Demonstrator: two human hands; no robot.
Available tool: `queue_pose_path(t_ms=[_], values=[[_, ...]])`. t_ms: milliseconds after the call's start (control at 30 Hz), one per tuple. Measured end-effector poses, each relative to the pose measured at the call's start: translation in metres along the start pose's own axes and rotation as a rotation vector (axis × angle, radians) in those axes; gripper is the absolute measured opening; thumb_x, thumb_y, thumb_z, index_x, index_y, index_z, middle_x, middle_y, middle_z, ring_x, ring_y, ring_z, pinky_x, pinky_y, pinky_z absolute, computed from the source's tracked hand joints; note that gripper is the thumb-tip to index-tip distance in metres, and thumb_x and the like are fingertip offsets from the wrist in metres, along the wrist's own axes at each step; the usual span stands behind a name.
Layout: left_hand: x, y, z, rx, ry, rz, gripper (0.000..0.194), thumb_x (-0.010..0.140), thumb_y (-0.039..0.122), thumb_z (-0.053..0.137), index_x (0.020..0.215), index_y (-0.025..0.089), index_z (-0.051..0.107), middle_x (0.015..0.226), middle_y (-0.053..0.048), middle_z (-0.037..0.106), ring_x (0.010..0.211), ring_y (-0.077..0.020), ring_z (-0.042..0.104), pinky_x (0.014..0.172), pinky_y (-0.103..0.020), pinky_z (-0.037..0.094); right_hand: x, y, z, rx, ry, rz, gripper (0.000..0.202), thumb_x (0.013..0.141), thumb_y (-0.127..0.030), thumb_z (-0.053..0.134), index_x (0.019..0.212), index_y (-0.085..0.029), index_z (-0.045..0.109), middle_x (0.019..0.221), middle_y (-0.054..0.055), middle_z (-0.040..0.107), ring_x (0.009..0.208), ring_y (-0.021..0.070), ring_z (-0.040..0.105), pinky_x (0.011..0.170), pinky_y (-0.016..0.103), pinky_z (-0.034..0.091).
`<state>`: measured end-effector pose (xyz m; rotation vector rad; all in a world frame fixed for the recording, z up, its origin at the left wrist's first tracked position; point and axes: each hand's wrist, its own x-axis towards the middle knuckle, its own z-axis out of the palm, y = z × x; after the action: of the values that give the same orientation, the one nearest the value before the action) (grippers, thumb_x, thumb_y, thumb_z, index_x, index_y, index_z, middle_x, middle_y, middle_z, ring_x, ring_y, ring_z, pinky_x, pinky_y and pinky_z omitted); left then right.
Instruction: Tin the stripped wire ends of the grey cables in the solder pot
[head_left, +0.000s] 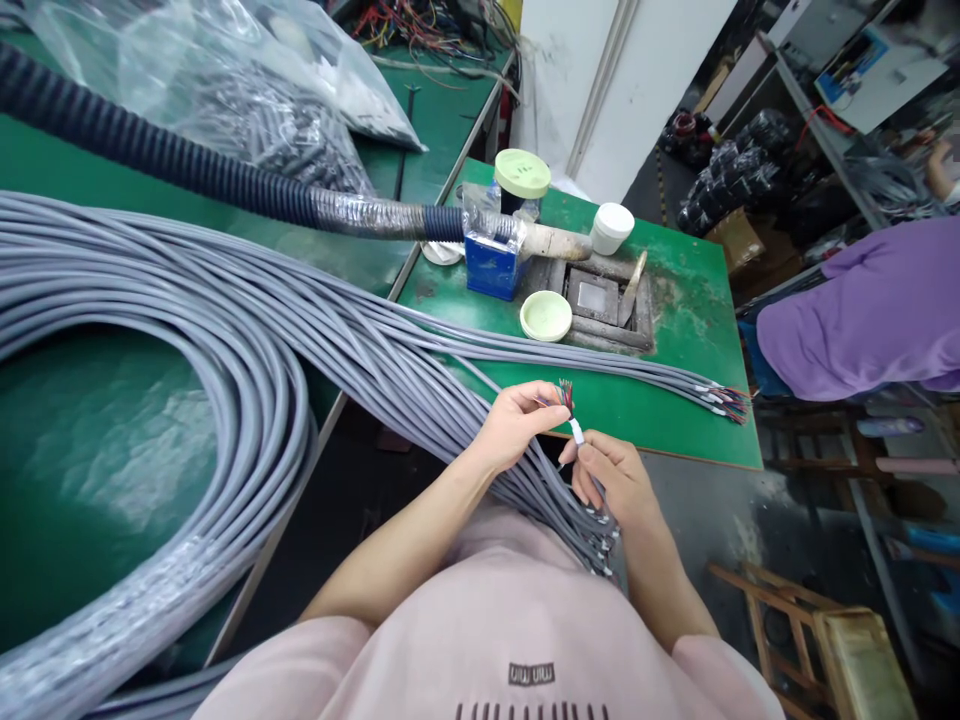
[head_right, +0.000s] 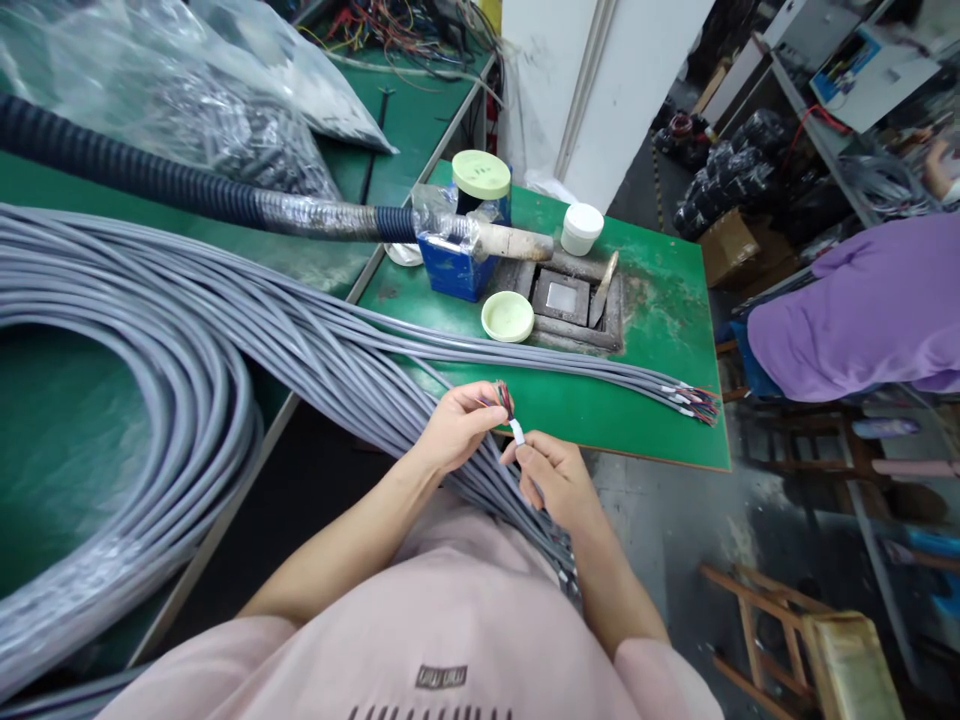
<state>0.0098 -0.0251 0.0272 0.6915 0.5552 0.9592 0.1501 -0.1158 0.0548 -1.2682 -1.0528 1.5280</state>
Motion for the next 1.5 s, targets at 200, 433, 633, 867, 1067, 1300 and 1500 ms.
queue_pose_path(t_ms=[200,433,633,867,1067,1300,1500], values=[[0.001,0.004,-0.001,-0.007,-0.061,-0.043,0.027,0.061,0.029,0.085,0.063,0.012,0.063,0.063,0.001,0.060,0.058,-0.0071,0.052,0.059,-0.021,0.042,0.002,0.004,0.001,0.043,-0.016,-0.026,0.028,0.091,-0.042,0.054,0.085,-0.016,0.064,0.038,-0.010,0.041,0.032,0.0061,0.032,0.041,0.022,0.032],[-0.007,-0.013,0.015,-0.296,-0.129,-0.189,0.041,0.063,0.046,0.082,0.071,0.013,0.058,0.064,0.001,0.055,0.051,-0.0073,0.050,0.050,-0.022,0.042,0.004,0.010,0.007,0.135,0.047,-0.107,0.037,0.086,-0.052,0.057,0.078,-0.017,0.062,0.035,-0.008,0.042,0.030,0.0072,0.031,0.041,0.024,0.036],[-0.009,-0.018,0.020,-0.331,-0.113,-0.203,0.043,0.065,0.048,0.079,0.067,0.016,0.050,0.061,0.002,0.050,0.051,-0.0079,0.048,0.050,-0.023,0.042,0.006,0.015,0.006,0.256,-0.019,-0.061,0.038,0.083,-0.055,0.059,0.075,-0.018,0.059,0.031,-0.010,0.039,0.025,0.0056,0.025,0.037,0.023,0.034],[-0.005,-0.007,0.019,-0.236,-0.048,-0.051,0.029,0.065,0.031,0.077,0.068,0.016,0.052,0.065,0.002,0.052,0.058,-0.0085,0.050,0.053,-0.022,0.041,0.008,0.016,0.004,0.264,-0.056,-0.059,0.033,0.087,-0.049,0.058,0.079,-0.017,0.061,0.033,-0.010,0.041,0.026,0.0052,0.026,0.039,0.022,0.034],[-0.001,-0.005,0.007,-0.044,-0.030,0.103,0.025,0.065,0.027,0.078,0.068,0.016,0.056,0.066,0.002,0.057,0.062,-0.0088,0.050,0.061,-0.022,0.040,0.008,0.010,0.005,0.224,-0.053,-0.052,0.032,0.088,-0.046,0.058,0.078,-0.016,0.062,0.034,-0.010,0.041,0.028,0.0047,0.027,0.039,0.022,0.033],[0.002,0.003,-0.002,0.169,-0.033,0.126,0.025,0.066,0.031,0.081,0.071,0.015,0.064,0.068,0.001,0.061,0.062,-0.0083,0.053,0.061,-0.021,0.042,0.007,0.004,0.005,0.187,-0.045,-0.050,0.028,0.090,-0.040,0.057,0.079,-0.015,0.064,0.034,-0.010,0.040,0.030,0.0053,0.030,0.041,0.021,0.032],[0.001,0.001,0.000,0.139,0.025,0.107,0.020,0.067,0.029,0.081,0.069,0.015,0.066,0.068,0.001,0.063,0.063,-0.0087,0.055,0.064,-0.021,0.045,0.008,0.005,0.003,0.150,-0.034,-0.063,0.028,0.091,-0.041,0.056,0.081,-0.016,0.063,0.036,-0.009,0.042,0.033,0.0063,0.033,0.042,0.023,0.033]])
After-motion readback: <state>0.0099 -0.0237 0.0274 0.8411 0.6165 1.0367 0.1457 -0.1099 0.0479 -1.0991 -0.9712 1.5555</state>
